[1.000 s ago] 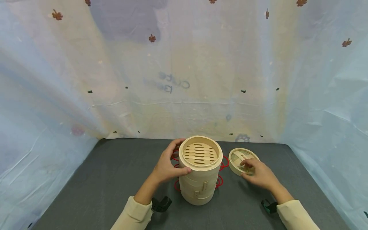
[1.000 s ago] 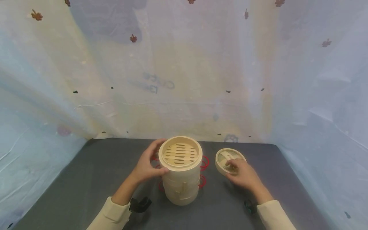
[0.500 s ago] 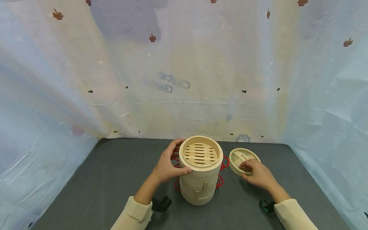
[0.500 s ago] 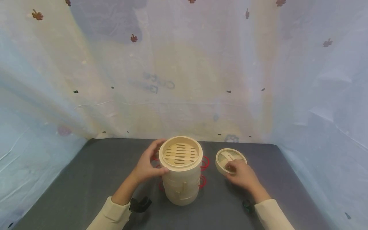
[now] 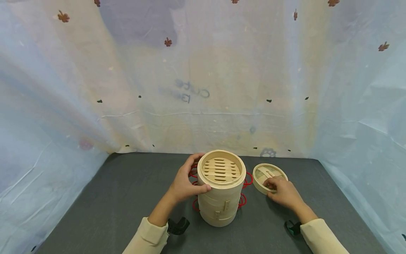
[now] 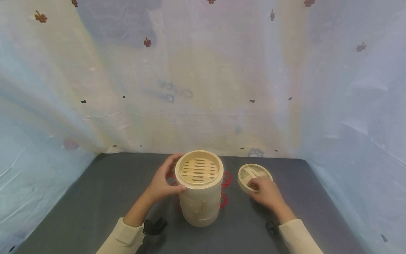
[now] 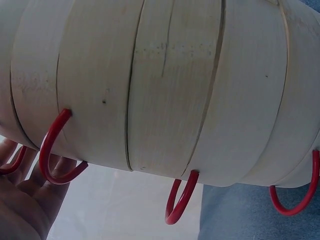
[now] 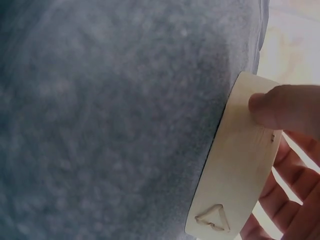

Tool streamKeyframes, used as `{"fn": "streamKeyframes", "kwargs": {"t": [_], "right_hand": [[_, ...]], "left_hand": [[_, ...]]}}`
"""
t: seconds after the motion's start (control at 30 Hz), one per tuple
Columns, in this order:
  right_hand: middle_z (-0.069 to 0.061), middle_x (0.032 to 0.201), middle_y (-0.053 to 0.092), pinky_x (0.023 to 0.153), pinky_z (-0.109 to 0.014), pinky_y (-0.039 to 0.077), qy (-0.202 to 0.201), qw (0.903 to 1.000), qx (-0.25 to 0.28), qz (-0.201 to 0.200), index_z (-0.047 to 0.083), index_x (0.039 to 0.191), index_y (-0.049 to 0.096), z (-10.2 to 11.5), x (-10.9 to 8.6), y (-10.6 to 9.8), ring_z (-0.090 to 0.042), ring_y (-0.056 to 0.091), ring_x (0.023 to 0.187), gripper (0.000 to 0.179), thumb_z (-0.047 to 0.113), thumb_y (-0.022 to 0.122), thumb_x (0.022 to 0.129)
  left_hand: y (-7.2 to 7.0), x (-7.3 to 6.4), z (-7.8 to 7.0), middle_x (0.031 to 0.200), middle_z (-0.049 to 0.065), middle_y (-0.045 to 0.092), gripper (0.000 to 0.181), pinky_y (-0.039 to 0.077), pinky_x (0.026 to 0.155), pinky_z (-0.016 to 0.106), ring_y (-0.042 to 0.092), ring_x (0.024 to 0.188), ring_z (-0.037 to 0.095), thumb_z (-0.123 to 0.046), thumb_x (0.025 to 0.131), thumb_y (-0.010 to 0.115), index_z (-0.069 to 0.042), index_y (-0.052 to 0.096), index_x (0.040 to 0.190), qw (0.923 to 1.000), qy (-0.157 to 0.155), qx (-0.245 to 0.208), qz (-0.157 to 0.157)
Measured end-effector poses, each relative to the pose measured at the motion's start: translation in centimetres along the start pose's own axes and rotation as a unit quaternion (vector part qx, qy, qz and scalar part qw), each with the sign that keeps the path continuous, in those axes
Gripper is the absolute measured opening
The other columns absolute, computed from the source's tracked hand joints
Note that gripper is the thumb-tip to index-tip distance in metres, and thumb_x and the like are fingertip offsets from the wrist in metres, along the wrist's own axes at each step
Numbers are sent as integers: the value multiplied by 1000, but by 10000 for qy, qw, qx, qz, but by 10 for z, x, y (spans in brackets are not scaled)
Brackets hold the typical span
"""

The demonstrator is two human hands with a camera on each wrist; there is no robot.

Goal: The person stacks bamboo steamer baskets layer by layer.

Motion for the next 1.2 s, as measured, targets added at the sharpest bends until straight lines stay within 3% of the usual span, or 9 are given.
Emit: {"fn": "streamKeyframes", "kwargs": {"t": [0.3, 0.6, 1.0, 1.2], "right_hand": [[14, 74, 55, 66, -32, 41, 57, 9999, 109, -1, 25, 87, 68, 1, 0, 1, -4, 50, 70, 25, 10, 77, 69], [13, 72, 52, 65, -31, 36, -3, 9999, 19, -98, 24, 86, 66, 0, 0, -1, -3, 46, 67, 26, 10, 77, 67], [12, 70, 49, 58, -27, 32, -114, 9980, -81, -610, 22, 85, 68, 5, 3, -12, -2, 41, 60, 27, 9, 72, 61], [10, 72, 48, 59, -28, 30, 66, 9984, -7, -567, 21, 86, 68, 7, 3, -16, -4, 40, 60, 27, 10, 73, 62]], "left_hand": [[0, 0, 1, 134, 5, 53, 88, 50, 93, 47, 53, 121, 23, -44, 72, 81, -18, 39, 145, 10000, 87, 10, -1], [0, 0, 0, 134, 5, 53, 86, 50, 93, 36, 53, 121, 27, -38, 72, 81, -20, 39, 145, 9999, 89, 41, 28], [0, 1, -3, 134, 5, 53, 86, 50, 92, 36, 54, 119, 25, -37, 72, 81, -19, 39, 145, 9999, 97, 62, 10], [0, 1, -2, 134, 5, 53, 85, 50, 92, 36, 54, 119, 26, -37, 72, 80, -20, 39, 145, 9999, 112, 61, 19]]}}
Point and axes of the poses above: each hand's wrist, its own x-axis towards the middle knuckle, its own y-axis out of the palm, z = x × y, the point moved 4 cm from there along x, towards the middle knuckle
